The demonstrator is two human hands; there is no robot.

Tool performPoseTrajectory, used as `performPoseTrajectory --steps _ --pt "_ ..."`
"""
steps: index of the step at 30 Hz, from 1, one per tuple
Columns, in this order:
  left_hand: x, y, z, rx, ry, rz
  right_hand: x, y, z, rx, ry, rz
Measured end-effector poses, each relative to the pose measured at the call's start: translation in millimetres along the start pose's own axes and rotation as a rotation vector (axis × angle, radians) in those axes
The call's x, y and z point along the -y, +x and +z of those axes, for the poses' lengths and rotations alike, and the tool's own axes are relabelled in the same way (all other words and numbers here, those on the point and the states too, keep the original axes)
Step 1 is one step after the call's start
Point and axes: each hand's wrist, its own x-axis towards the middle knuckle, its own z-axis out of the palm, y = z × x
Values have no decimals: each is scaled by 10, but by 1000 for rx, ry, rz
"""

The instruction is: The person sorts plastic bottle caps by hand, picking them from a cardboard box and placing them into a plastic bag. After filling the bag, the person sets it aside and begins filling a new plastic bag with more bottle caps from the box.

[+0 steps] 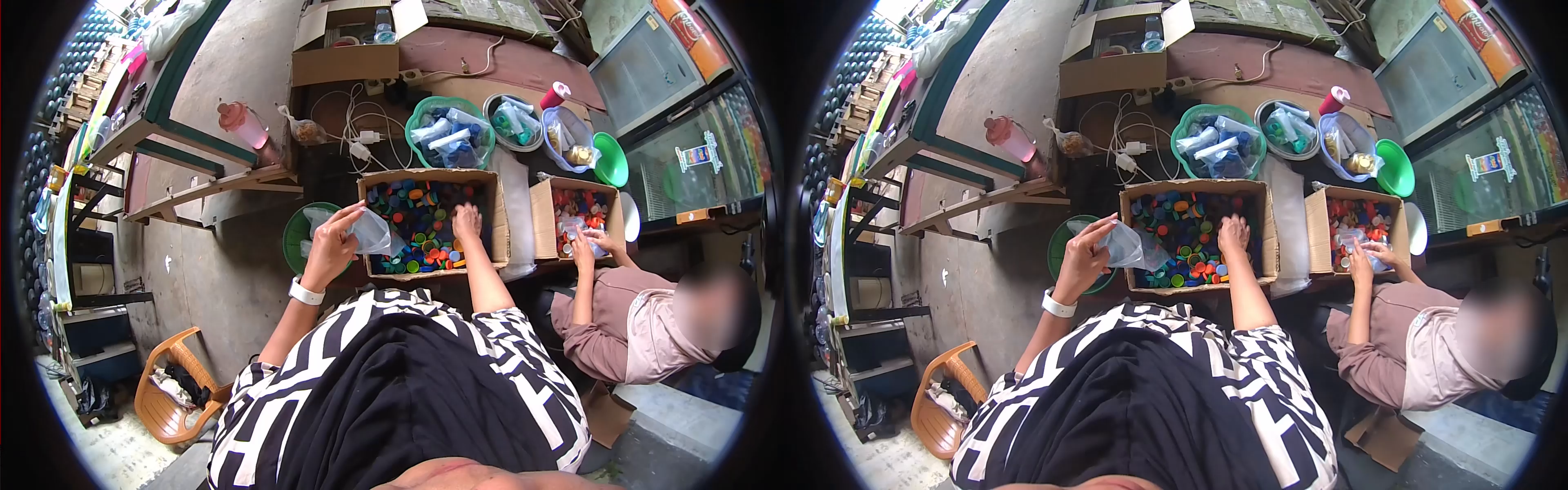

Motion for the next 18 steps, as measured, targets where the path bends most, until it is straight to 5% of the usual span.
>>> performPoseTrajectory --steps 3,5,7,10,13,15,18 --pt "-16 -7 17 4 -9 -2 -44 -93 -37 45 88 19" --pt "-23 -10 36 13 -19 -25 -259 -48 100 211 687 190" --pt "-30 -1 74 19 -29 -28 -247 -190 -106 223 859 244" --pt "-21 52 177 39 -39 -27 -281 -281 -288 350 1573 365" --pt "-70 116 283 68 -45 -21 -64 -352 -664 264 1642 257" --pt "-84 152 377 86 -47 -16 154 -393 -919 213 1402 157" --pt "-51 218 528 109 49 93 733 -643 -1516 -65 1176 -305"
